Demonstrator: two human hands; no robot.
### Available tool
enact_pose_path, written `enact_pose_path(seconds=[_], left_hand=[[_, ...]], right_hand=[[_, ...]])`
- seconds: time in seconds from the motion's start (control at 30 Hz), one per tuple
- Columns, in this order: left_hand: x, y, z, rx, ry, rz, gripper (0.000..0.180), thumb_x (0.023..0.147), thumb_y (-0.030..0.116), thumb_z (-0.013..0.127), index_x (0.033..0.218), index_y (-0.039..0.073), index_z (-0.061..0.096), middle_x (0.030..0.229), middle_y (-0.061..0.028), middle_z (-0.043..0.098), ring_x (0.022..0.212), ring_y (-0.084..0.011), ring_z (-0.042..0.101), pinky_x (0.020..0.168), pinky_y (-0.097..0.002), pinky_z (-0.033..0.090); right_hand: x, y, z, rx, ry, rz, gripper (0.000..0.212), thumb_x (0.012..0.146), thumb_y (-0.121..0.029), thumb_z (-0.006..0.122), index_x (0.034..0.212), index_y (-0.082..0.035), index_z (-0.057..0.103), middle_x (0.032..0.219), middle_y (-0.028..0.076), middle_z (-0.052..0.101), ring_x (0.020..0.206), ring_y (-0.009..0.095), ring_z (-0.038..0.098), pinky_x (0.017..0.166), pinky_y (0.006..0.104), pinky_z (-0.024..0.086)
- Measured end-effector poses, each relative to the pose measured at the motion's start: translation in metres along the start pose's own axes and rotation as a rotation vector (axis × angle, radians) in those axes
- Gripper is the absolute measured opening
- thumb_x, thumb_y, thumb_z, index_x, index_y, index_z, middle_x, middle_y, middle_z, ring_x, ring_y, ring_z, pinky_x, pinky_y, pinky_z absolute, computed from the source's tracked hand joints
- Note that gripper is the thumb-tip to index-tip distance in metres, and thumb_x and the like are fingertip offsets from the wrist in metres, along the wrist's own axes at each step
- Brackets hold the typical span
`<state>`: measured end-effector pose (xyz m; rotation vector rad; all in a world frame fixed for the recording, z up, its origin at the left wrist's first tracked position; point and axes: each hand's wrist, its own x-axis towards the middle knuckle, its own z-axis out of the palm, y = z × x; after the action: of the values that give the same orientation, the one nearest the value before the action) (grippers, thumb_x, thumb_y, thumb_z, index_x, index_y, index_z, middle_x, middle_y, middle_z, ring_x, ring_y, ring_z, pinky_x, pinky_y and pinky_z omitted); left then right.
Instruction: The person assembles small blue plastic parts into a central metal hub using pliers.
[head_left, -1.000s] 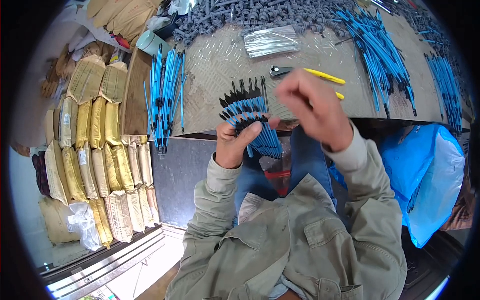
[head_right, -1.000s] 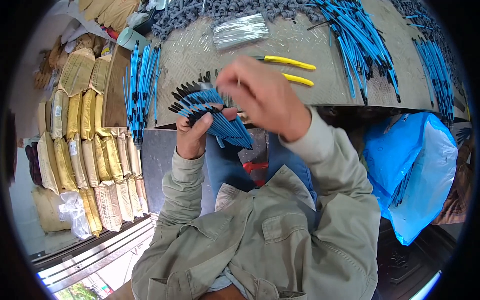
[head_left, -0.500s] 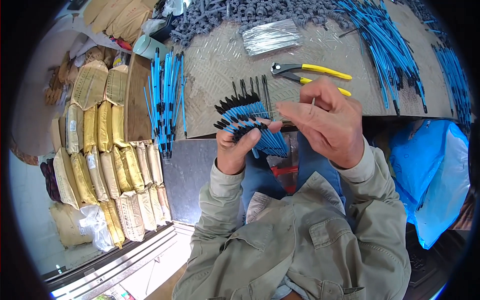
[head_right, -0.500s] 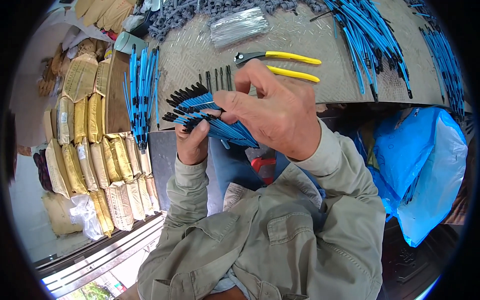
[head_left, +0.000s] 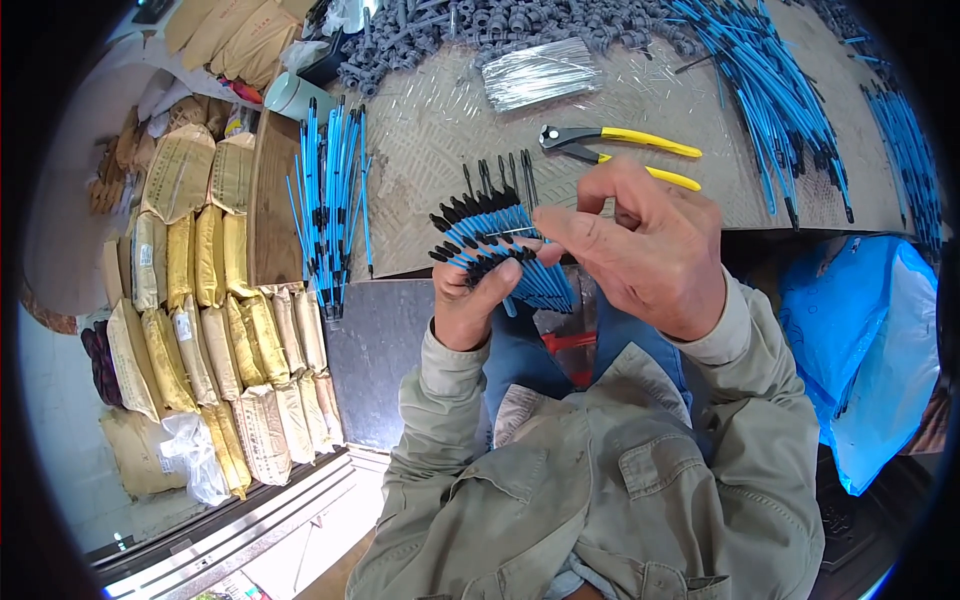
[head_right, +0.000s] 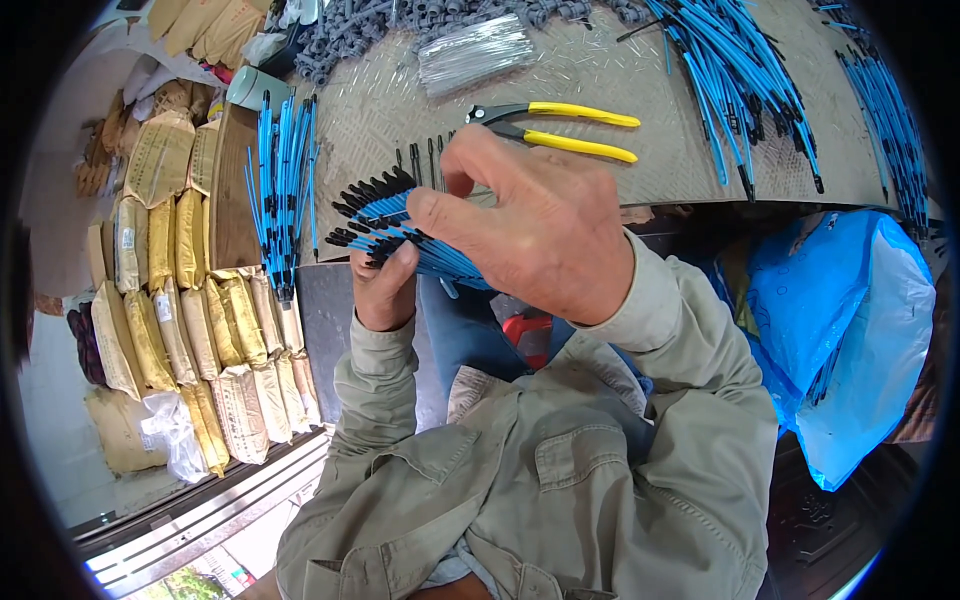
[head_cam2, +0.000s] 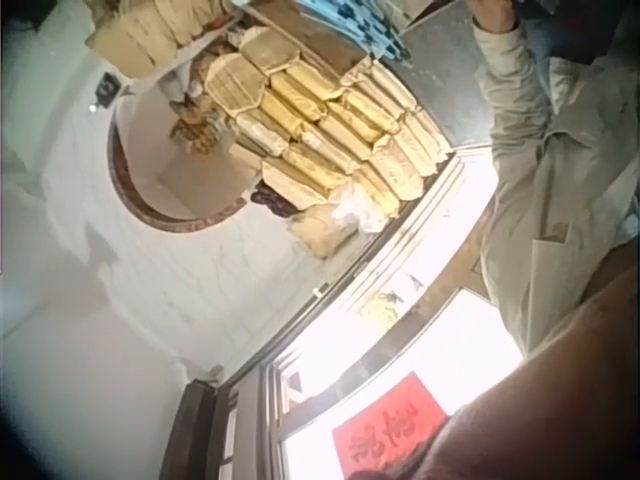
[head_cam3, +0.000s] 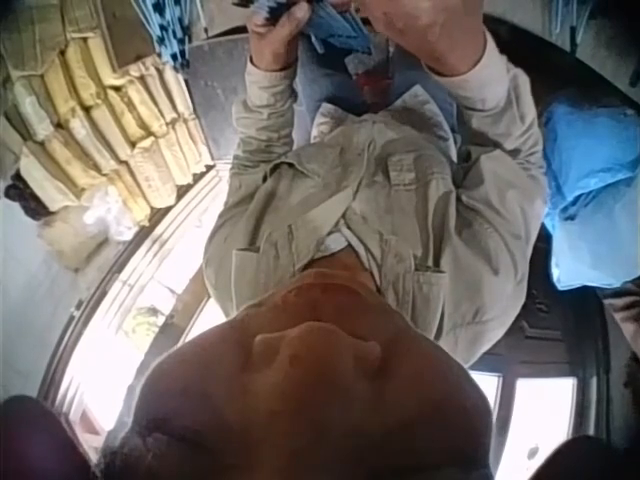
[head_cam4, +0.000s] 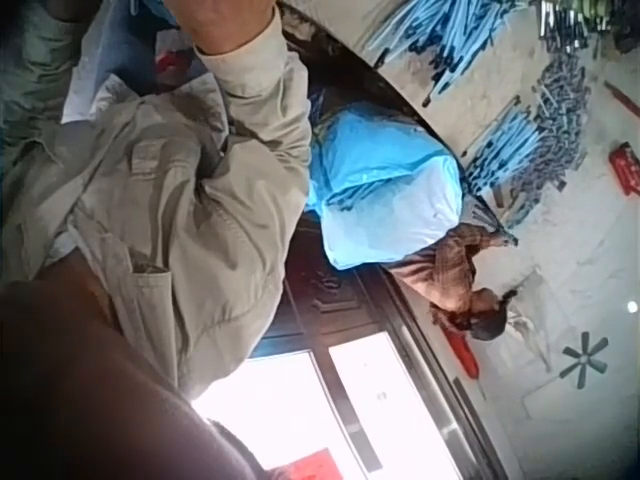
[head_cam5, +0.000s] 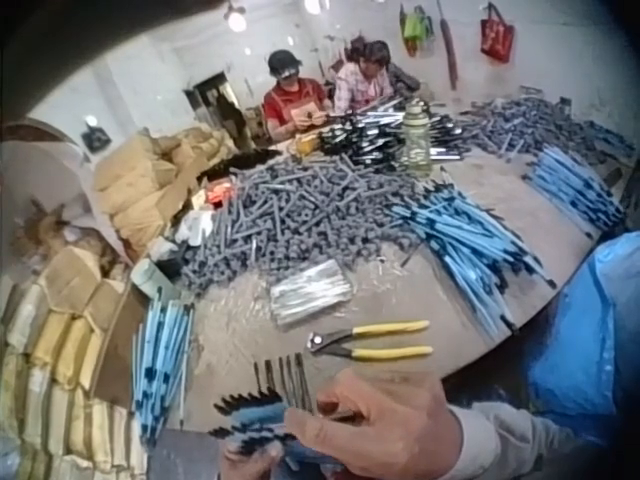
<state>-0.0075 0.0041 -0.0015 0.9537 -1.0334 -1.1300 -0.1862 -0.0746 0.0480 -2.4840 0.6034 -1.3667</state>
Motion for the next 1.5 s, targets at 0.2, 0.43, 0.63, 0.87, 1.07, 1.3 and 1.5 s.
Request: enact_pose_path(seconds=[0.2,0.43,0.63,0.87,1.07,1.3,1.5], left_hand=[[0.0,-0.002,0.001,-0.017,0.031,0.038,0.021,0.083,0.009,0.061,0.101,-0.001,0.062,0.096,-0.0082,0.065,0.088,-0.0151,0.06,0.081,-0.0291,0.046],[-0.003,-0.002,-0.003,-0.018,0.058,-0.031,0.02,0.082,0.008,0.062,0.1,-0.002,0.063,0.094,-0.0068,0.065,0.086,-0.0131,0.059,0.078,-0.0273,0.045],[-0.001,0.002,0.002,-0.034,0.039,0.017,0.023,0.082,0.009,0.063,0.102,-0.003,0.063,0.094,-0.0064,0.065,0.085,-0.012,0.058,0.076,-0.0256,0.045],[0.0,0.001,-0.001,-0.016,0.018,0.02,0.024,0.083,0.009,0.062,0.103,-0.003,0.063,0.096,-0.0072,0.065,0.088,-0.012,0.058,0.078,-0.0257,0.045],[-0.002,0.001,-0.002,-0.048,0.021,-0.017,0.022,0.083,0.009,0.062,0.102,-0.002,0.063,0.094,-0.006,0.065,0.085,-0.0108,0.058,0.077,-0.0251,0.045],[-0.001,-0.007,-0.007,0.039,-0.001,0.041,0.021,0.084,0.01,0.062,0.102,-0.001,0.064,0.09,-0.0027,0.064,0.076,-0.0063,0.054,0.068,-0.0203,0.043],[-0.006,-0.008,-0.012,-0.018,0.016,-0.048,0.02,0.085,0.013,0.061,0.1,0.0,0.064,0.087,0.0009,0.062,0.073,-0.0039,0.049,0.064,-0.0192,0.039]], right_hand=[[0.0,-0.001,0.008,0.07,0.067,0.014,0.023,0.066,0.002,0.067,0.088,-0.005,0.065,0.073,0.003,0.052,0.055,0.01,0.058,0.045,0.0217,0.041],[0.007,-0.006,-0.002,-0.034,-0.033,-0.068,0.017,0.069,0.002,0.066,0.084,-0.002,0.061,0.074,0.005,0.053,0.058,0.014,0.06,0.048,0.0247,0.044],[0.002,-0.003,0.015,0.096,0.026,0.014,0.016,0.071,0.002,0.064,0.086,-0.002,0.06,0.073,0.006,0.054,0.058,0.015,0.059,0.049,0.0255,0.044],[-0.003,-0.009,0.021,0.162,0.064,0.134,0.017,0.071,0.002,0.065,0.086,-0.002,0.059,0.075,0.006,0.054,0.056,0.018,0.057,0.048,0.0258,0.044],[0.005,-0.005,0.012,0.047,0.009,-0.023,0.018,0.07,0.001,0.066,0.086,-0.002,0.059,0.076,0.008,0.054,0.058,0.019,0.057,0.048,0.0278,0.043],[0.007,-0.001,0.016,0.129,0.015,-0.025,0.019,0.069,-0.002,0.068,0.086,-0.003,0.059,0.077,0.009,0.053,0.058,0.02,0.056,0.048,0.0287,0.042],[0.011,0.001,0.014,0.128,-0.042,-0.077,0.019,0.069,-0.005,0.068,0.086,-0.003,0.059,0.077,0.008,0.052,0.058,0.019,0.055,0.049,0.0285,0.043]])
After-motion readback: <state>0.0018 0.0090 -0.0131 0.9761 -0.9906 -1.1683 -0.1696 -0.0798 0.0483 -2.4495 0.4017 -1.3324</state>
